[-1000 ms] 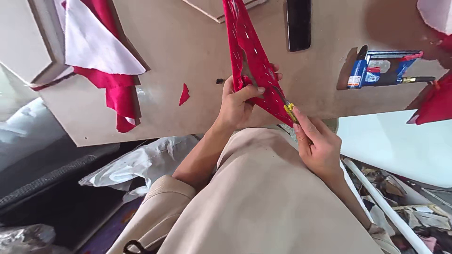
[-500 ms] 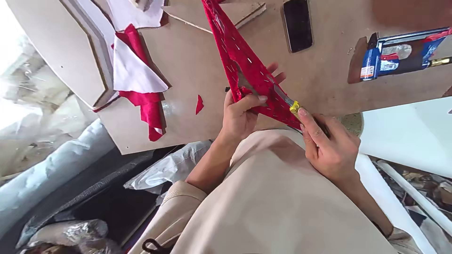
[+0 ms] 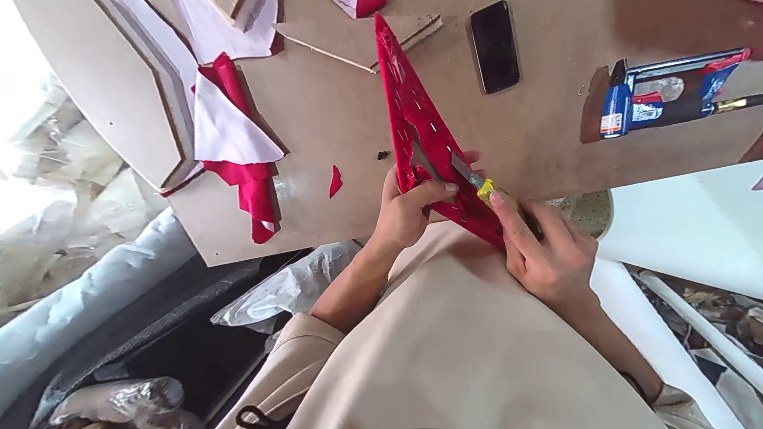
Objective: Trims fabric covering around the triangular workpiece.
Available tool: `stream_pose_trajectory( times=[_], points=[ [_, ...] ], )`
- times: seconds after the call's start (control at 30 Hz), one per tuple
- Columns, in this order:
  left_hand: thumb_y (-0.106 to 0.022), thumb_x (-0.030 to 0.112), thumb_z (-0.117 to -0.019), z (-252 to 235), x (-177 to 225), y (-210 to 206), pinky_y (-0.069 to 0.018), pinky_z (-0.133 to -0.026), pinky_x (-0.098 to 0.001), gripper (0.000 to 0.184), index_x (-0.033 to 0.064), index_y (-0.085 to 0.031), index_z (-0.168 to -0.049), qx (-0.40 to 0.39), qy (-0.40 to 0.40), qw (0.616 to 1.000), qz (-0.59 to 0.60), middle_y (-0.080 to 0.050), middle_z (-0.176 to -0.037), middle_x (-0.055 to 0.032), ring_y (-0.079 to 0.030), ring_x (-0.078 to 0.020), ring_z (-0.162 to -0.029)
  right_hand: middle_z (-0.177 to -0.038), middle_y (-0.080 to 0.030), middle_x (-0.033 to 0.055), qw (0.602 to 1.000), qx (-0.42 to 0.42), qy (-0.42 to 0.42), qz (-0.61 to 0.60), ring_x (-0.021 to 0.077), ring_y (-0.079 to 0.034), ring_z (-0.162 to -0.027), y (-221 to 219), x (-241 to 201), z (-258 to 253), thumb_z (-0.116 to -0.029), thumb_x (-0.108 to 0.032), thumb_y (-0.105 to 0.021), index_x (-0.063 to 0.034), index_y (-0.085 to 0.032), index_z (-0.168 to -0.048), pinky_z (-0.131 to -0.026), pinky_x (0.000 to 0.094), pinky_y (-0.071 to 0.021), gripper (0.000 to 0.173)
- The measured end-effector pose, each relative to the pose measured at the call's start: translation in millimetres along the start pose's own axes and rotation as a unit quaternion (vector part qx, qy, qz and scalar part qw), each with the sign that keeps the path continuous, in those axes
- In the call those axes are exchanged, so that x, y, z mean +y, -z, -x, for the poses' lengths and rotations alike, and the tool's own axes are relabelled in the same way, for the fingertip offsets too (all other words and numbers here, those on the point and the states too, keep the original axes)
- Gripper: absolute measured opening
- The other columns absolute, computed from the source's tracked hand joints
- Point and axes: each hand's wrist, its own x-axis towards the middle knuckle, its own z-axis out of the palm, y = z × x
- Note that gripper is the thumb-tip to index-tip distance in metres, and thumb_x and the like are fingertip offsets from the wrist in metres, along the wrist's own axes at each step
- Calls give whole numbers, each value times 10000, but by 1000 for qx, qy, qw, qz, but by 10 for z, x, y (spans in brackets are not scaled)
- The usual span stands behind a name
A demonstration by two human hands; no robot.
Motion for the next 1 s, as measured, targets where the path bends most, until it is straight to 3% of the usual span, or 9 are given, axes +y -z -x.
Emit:
stream_pose_trajectory(
  times=[0.07,0.13,0.27,0.37,0.5,0.63,0.8,1.0],
  points=[
    [-593,-98,-877,-1,39,24,-626,-832,-439,317,36,-616,-1164,10,2,1000,-3,-739,-1066,-158,-743,-235,-942,-1061,-719,164,1000,-16,2,1,284,-684,-832,30,25,38,-1018,-157,-536,-268,-616,-1439,-577,369,-494,443],
    [-611,-88,-877,14,39,27,-631,-820,-441,313,43,-610,-1161,16,2,1000,-21,-741,-1031,-141,-743,-226,-919,-1056,-718,167,999,-36,-8,-12,284,-690,-815,45,71,69,-1031,-162,-526,-244,-616,-1439,-564,378,-502,425],
    [-628,-86,-869,47,94,2,-631,-825,-436,322,51,-622,-1161,20,-10,999,-41,-741,-1051,-130,-741,-223,-925,-1043,-726,160,999,-7,-25,-46,259,-701,-818,101,88,136,-1028,-186,-559,-251,-644,-1408,-584,360,-522,395],
    [-544,-58,-940,-47,144,65,-577,-947,-572,370,-21,-536,-1309,-29,-10,999,-29,-628,-1317,-300,-675,-425,-1146,-1052,-741,149,996,21,-21,-82,228,-709,-833,212,105,158,-1032,-190,-566,-204,-652,-1397,-627,334,-541,375],
    [-519,-18,-962,-68,63,44,-549,-996,-568,392,-15,-500,-1354,-75,-22,996,-39,-559,-1416,-302,-601,-445,-1263,-1016,-750,140,992,-7,-26,-123,203,-697,-770,263,47,97,-1040,-176,-561,-190,-664,-1393,-600,316,-522,368],
    [-521,50,-999,-34,-3,-22,-560,-962,-584,313,-26,-530,-1303,-84,-87,991,-61,-629,-1288,-309,-654,-441,-1160,-1002,-736,129,992,-23,-36,-120,183,-678,-738,274,-4,32,-1049,-185,-551,-187,-651,-1410,-564,304,-500,374],
    [-544,258,-1069,-34,-62,32,-614,-859,-541,295,7,-581,-1219,-41,-157,979,-119,-710,-1096,-212,-723,-348,-992,-866,-663,127,995,-62,-33,-72,218,-581,-603,318,-92,31,-1063,-205,-508,-238,-581,-1483,-472,342,-401,428],
    [-512,243,-1080,38,-227,107,-619,-826,-592,292,-18,-575,-1195,49,-135,986,-90,-715,-1058,-267,-735,-416,-942,-813,-636,111,988,-149,-22,-39,230,-549,-538,270,-66,188,-1065,-189,-450,-259,-541,-1517,-431,365,-372,466]
  ],
)
